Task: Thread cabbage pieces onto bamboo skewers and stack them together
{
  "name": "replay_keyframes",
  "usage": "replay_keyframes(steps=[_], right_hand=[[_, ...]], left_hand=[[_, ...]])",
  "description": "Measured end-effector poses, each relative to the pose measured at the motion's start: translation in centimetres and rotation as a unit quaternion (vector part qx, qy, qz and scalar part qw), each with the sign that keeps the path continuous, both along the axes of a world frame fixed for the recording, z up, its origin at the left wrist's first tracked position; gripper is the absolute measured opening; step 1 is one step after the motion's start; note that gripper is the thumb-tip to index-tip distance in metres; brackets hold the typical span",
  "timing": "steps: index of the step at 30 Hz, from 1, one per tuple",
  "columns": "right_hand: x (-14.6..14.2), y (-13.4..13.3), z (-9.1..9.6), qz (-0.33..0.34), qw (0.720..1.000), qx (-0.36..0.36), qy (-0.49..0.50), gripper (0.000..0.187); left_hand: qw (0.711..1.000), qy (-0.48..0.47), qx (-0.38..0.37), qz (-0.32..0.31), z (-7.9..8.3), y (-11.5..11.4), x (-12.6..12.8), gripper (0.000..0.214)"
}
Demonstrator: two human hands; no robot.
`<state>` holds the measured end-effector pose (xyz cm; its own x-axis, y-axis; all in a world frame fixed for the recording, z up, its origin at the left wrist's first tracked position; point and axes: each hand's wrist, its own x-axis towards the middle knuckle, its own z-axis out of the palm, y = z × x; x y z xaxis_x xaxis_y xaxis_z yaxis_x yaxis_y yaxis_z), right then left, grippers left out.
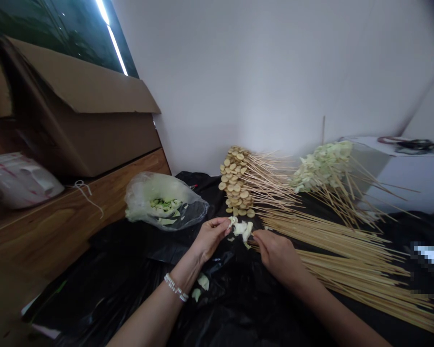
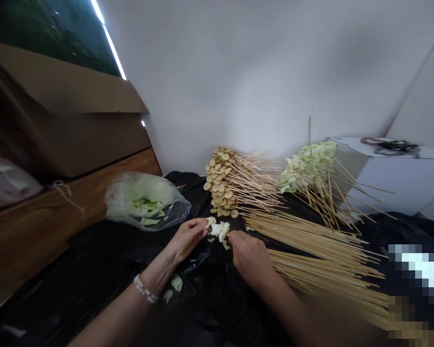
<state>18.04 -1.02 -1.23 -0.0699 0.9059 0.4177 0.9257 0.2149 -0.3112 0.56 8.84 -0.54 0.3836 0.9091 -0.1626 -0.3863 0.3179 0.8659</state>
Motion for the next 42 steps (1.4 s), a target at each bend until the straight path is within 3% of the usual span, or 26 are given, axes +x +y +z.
replay_keyframes(steps=[5,12,20,31,35,38,40,42], right_hand=[[0.0,-0.2,0.0,0.004,1.0,0.017,-0.011,0.026],[-0.1,0.0,0.0,0.011,0.999,-0.03,0.02,0.025],[-0.1,0.0,-0.3,0.01,1.0,0.026,0.002,0.024],[-0.3,0.3,-0.2,0.032,0.998,-0.015,0.051,0.026],[0.5,0.6,-0.2,0.017,0.999,0.029,0.042,0.028],[1.5,0.8,-0.1,-0.028,0.996,0.077,0.033,0.029],[2.0,0.9,-0.1,-0.05,0.994,0.098,0.025,0.029],[2.1,0.9,-0.1,-0.054,0.993,0.103,0.005,0.029]], left_hand=[[1.0,0.001,-0.012,0.003,-0.2,0.0,0.1,0.034],[1.0,0.015,0.007,-0.006,-0.2,0.0,0.1,0.033],[1.0,0.021,0.009,-0.01,-0.1,-0.2,0.2,0.032],[0.999,0.04,0.021,-0.019,-0.4,-0.9,0.9,0.035],[0.997,0.04,0.058,-0.011,-0.1,-0.4,0.4,0.037],[0.99,0.076,0.107,0.047,0.2,0.8,-0.6,0.039],[0.974,0.134,0.16,0.089,0.4,1.7,-1.3,0.036],[0.947,0.213,0.221,0.091,0.5,2.3,-1.9,0.032]])
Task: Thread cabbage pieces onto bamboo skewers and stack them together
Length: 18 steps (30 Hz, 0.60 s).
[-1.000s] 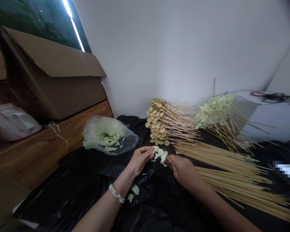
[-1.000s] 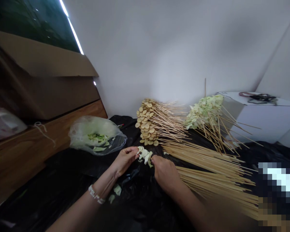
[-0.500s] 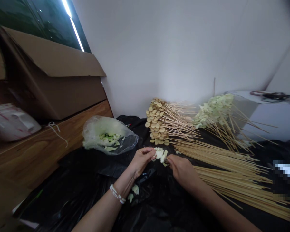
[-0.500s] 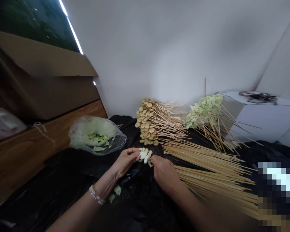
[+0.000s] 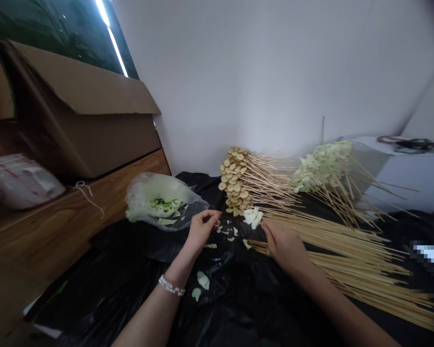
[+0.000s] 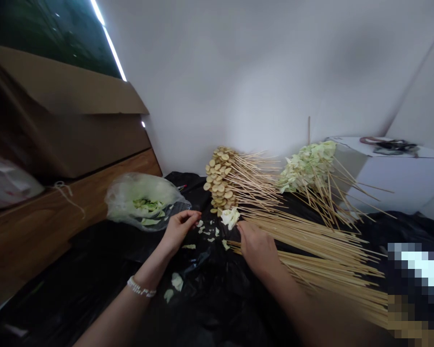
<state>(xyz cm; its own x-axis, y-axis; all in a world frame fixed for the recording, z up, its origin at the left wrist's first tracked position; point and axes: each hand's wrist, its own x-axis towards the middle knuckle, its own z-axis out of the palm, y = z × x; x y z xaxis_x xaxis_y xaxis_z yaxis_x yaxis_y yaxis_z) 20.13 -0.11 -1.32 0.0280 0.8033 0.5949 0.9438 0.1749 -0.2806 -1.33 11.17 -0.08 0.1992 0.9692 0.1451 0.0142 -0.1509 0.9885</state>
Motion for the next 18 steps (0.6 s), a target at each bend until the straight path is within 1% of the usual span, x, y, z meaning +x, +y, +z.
replay_keyframes(steps=[3,7,9,12,15,18], right_hand=[[-0.4,-0.1,-0.3,0.009,0.999,-0.003,-0.033,0.029],[-0.9,-0.3,-0.8,0.015,0.998,-0.003,-0.056,0.027],[-1.1,-0.3,-0.9,0.017,0.998,-0.015,-0.066,0.026],[-1.3,-0.4,-1.0,0.015,0.996,-0.039,-0.08,0.026],[-1.4,-0.6,-0.9,0.011,0.995,-0.045,-0.087,0.026],[-1.4,-0.7,-0.8,0.013,0.996,-0.036,-0.083,0.027]], left_hand=[[0.993,0.108,0.051,-0.022,0.2,0.4,-0.7,0.028],[0.981,0.177,0.068,-0.042,1.3,0.3,-1.6,0.029],[0.966,0.239,0.085,-0.059,2.0,0.0,-2.0,0.027],[0.933,0.327,0.112,-0.102,3.1,-0.9,-2.7,0.023],[0.919,0.338,0.114,-0.168,4.0,-2.2,-3.5,0.021],[0.906,0.329,0.079,-0.254,4.8,-3.8,-4.8,0.019]])
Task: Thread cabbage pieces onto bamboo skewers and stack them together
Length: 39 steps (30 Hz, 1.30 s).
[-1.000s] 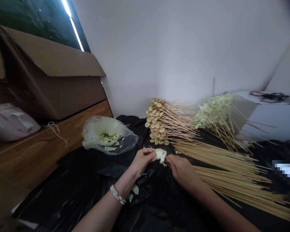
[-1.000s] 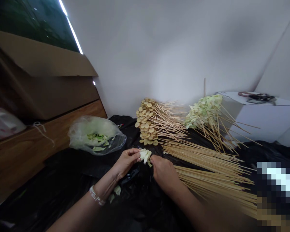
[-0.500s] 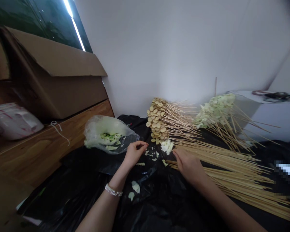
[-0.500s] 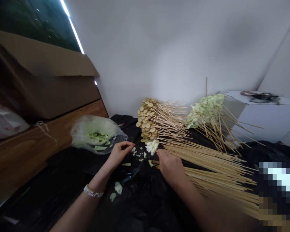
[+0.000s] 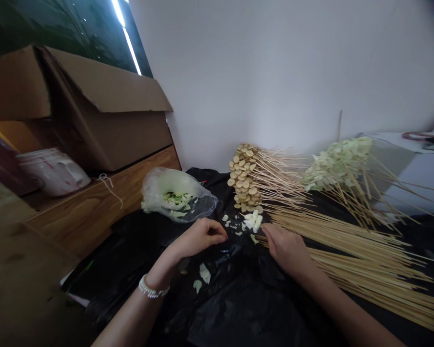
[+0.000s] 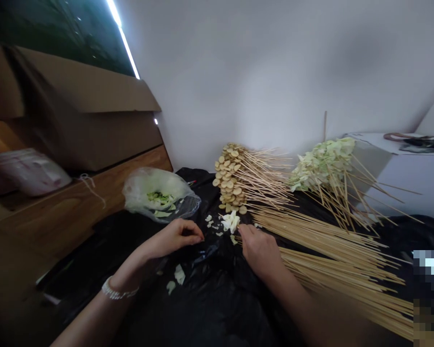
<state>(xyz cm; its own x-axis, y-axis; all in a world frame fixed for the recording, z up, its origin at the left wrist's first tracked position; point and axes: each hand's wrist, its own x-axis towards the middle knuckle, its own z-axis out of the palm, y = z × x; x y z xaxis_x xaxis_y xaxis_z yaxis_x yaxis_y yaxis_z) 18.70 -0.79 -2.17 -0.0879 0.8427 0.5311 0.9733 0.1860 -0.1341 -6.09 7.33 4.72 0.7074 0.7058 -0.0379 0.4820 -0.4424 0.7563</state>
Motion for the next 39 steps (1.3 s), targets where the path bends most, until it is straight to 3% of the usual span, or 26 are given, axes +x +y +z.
replay_keyframes(steps=[3,5,12,16,19,21,23,25,27,31,33,35,39], right_hand=[[0.0,0.0,0.0,0.009,1.0,0.007,0.008,0.028],[0.0,0.0,0.0,0.011,1.0,0.007,0.008,0.028],[-0.2,-0.1,0.2,0.002,1.0,0.018,0.001,0.027],[-0.1,-0.2,0.4,0.002,1.0,0.006,-0.001,0.025],[0.0,-0.1,0.5,0.002,1.0,0.009,0.004,0.025],[0.2,0.0,0.6,0.004,1.0,0.015,0.009,0.026],[0.3,0.1,0.6,0.002,1.0,0.024,0.016,0.027],[0.5,0.2,0.6,-0.005,0.999,0.034,0.027,0.028],[0.7,0.3,0.6,-0.01,0.999,0.035,0.037,0.029],[1.2,0.6,0.8,-0.032,0.998,0.013,0.045,0.029],[1.2,0.6,0.8,-0.04,0.998,0.004,0.044,0.029],[1.2,0.6,0.8,-0.041,0.998,-0.005,0.038,0.029],[0.8,0.5,0.6,-0.041,0.999,-0.007,0.021,0.027]], left_hand=[[0.995,0.038,-0.078,-0.053,0.4,-1.5,-1.7,0.017],[0.992,0.069,-0.088,-0.061,0.3,-2.3,-2.8,0.017],[0.981,0.181,0.063,-0.034,-1.3,-4.6,-4.1,0.013],[0.974,0.2,0.102,-0.019,-0.7,-5.5,-3.8,0.011],[0.981,0.169,0.092,-0.031,1.2,-5.3,-3.9,0.01],[0.991,0.121,0.044,-0.034,2.8,-4.5,-3.8,0.012],[0.999,0.03,-0.025,-0.026,4.0,-3.0,-2.8,0.017],[0.995,-0.067,-0.075,-0.016,4.1,-1.0,-0.9,0.023],[0.977,-0.173,-0.124,0.027,2.9,1.1,1.8,0.028],[0.871,-0.361,-0.281,0.178,-2.4,3.8,7.0,0.03],[0.83,-0.396,-0.34,0.197,-4.8,4.1,8.2,0.028],[0.807,-0.418,-0.368,0.195,-6.4,4.0,8.4,0.024],[0.786,-0.451,-0.384,0.178,-7.2,3.8,7.7,0.014]])
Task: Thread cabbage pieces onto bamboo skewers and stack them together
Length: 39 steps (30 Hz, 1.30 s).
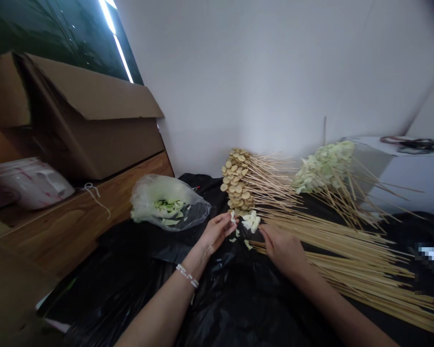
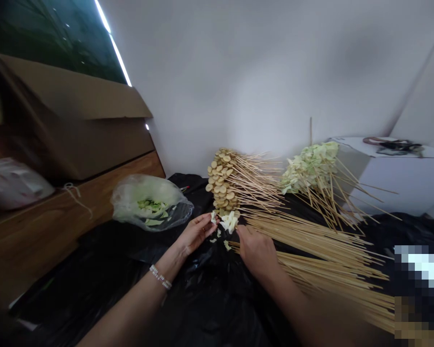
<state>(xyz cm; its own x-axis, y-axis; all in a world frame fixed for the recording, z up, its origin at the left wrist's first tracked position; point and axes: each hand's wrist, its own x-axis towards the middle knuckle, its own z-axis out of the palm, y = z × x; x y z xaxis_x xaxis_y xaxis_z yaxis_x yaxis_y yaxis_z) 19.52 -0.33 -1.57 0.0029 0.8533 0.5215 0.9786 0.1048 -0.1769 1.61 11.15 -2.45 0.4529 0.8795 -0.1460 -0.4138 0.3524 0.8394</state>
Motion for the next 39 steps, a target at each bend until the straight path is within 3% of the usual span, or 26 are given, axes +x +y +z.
replay_keyframes(steps=[14,22,39], right_hand=[[-0.46,-0.04,-0.5,0.013,0.999,-0.036,-0.036,0.027],[-0.6,-0.16,-0.39,0.015,0.999,-0.045,-0.026,0.027],[-0.95,-0.04,-1.02,0.033,0.998,-0.061,0.008,0.024]], left_hand=[[1.0,-0.002,0.003,-0.03,-0.01,0.08,-0.12,0.017],[1.0,0.003,-0.002,-0.009,0.13,0.02,-0.07,0.016],[0.998,-0.004,-0.06,-0.019,0.19,-0.9,0.68,0.021]])
